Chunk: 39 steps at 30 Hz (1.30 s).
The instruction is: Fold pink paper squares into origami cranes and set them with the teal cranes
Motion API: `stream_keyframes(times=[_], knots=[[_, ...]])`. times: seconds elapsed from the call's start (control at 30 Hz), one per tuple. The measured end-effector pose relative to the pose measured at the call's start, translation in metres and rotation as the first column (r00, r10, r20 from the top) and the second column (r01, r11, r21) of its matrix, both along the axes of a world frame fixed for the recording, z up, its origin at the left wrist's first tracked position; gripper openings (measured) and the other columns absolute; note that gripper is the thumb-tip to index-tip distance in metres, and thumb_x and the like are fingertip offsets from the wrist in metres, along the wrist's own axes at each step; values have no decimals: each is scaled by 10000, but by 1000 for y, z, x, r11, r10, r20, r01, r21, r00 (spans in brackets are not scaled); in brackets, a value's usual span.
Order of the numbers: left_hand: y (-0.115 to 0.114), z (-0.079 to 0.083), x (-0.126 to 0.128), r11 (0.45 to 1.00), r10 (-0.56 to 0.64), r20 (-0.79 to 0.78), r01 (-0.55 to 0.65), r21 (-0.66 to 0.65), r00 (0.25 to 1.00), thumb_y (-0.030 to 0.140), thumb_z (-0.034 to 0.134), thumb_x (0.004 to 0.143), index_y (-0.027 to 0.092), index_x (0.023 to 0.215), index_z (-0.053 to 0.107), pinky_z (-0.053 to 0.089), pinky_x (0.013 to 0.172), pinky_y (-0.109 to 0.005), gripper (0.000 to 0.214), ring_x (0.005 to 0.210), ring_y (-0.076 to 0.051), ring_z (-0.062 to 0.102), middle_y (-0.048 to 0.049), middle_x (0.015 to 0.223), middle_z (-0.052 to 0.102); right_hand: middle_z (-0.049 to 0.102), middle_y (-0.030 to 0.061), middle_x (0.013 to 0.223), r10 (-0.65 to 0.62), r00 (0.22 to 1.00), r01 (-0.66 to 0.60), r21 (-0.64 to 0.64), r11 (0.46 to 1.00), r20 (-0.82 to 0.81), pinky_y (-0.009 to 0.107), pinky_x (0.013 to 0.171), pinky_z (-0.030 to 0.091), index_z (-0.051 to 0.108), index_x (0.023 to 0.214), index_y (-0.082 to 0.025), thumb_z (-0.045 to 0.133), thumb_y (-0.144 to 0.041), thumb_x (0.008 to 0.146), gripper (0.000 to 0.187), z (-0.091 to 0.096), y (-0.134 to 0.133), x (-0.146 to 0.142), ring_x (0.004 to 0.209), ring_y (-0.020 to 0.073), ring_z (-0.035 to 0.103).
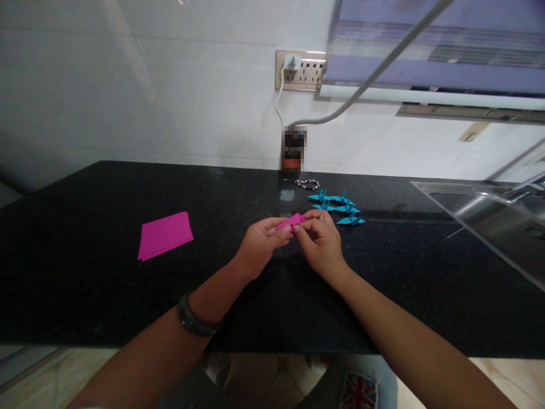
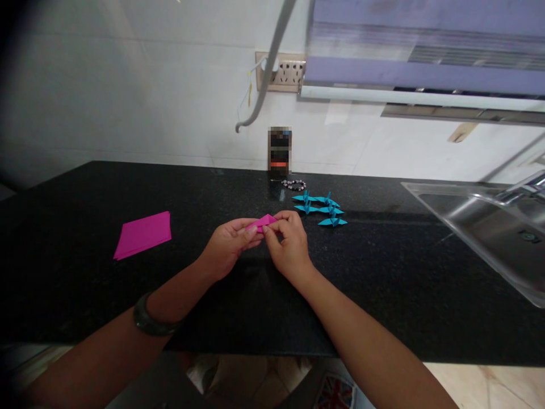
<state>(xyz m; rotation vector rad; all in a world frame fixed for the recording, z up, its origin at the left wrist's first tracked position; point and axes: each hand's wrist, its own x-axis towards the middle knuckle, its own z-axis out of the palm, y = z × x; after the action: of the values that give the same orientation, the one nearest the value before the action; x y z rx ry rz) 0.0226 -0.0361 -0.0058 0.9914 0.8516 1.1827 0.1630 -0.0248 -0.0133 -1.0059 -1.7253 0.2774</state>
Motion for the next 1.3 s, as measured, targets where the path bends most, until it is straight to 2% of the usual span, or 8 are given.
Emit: stream_keyframes(times=[0.23, 0.4, 0.5, 0.57, 0.7, 0.83, 1.0, 1.3], knots=[[2, 0, -2, 993, 103, -131, -93, 76, 986, 255, 632, 671, 110, 889, 609, 462, 685, -255, 263, 700, -131, 606, -68, 782, 667, 490, 53, 844, 54, 998, -55, -49, 997, -29, 249, 561, 462, 568, 711, -184, 562, -227, 734, 49, 1, -4, -2, 778, 147, 504], [4, 1, -9, 984, 85, -336, -25, 177, 938, 257, 609, 683, 134, 887, 613, 448, 629, -242, 238, 682, -147, 607, -60, 757, 668, 534, 66, 955, 50, 995, -60, -111, 992, -90, 255, 574, 458, 497, 1049, -201, 587, -292, 708, 365, 3, -3, 1, 788, 151, 516], [4, 2, -12, 975, 55, -413, 41, 219, 909, 256, 597, 691, 153, 931, 587, 435, 607, -242, 261, 656, -149, 604, -45, 718, 662, 594, 32, 751, 153, 988, -153, -216, 964, -19, 259, 598, 432, 606, 852, -183, 515, -292, 769, 165, 3, 1, 4, 683, 134, 531], [4, 2, -13, 969, 105, -440, 8, 247, 892, 259, 606, 683, 158, 934, 575, 412, 559, -224, 272, 595, -133, 583, -25, 664, 648, 595, 21, 661, 204, 978, -209, -311, 927, -49, 254, 586, 418, 621, 730, -168, 509, -296, 772, 175, 3, 2, 5, 623, 124, 528], [5, 3, -12, 974, 147, -340, -75, 215, 929, 260, 628, 666, 149, 916, 558, 397, 538, -209, 282, 552, -106, 555, -13, 639, 632, 580, 5, 619, 214, 938, -325, -477, 817, -273, 218, 476, 376, 607, 752, -151, 565, -345, 725, 200, 3, -1, 1, 513, 92, 482], [4, 3, -9, 988, 115, -198, -92, 120, 973, 240, 655, 638, 128, 861, 590, 435, 609, -233, 258, 595, -106, 572, -28, 678, 641, 549, -15, 576, 184, 885, -410, -528, 744, -428, 201, 427, 344, 576, 761, -154, 603, -373, 686, 234, 3, -4, -3, 458, 73, 444], [3, 5, -8, 993, 105, -126, -97, 67, 986, 207, 683, 602, 116, 799, 634, 449, 627, -236, 222, 609, -104, 573, -33, 669, 643, 538, -18, 546, 183, 862, -441, -520, 732, -473, 199, 439, 356, 529, 672, -156, 629, -366, 665, 233, 4, -5, -5, 460, 70, 449], [3, 4, -6, 988, 143, -141, -133, 79, 980, 205, 686, 597, 107, 794, 654, 449, 594, -237, 222, 598, -111, 573, -44, 679, 650, 545, -7, 546, 249, 900, -423, -577, 698, -358, 202, 431, 356, 579, 643, -151, 573, -420, 705, 276, 7, -8, -2, 446, 72, 441]])
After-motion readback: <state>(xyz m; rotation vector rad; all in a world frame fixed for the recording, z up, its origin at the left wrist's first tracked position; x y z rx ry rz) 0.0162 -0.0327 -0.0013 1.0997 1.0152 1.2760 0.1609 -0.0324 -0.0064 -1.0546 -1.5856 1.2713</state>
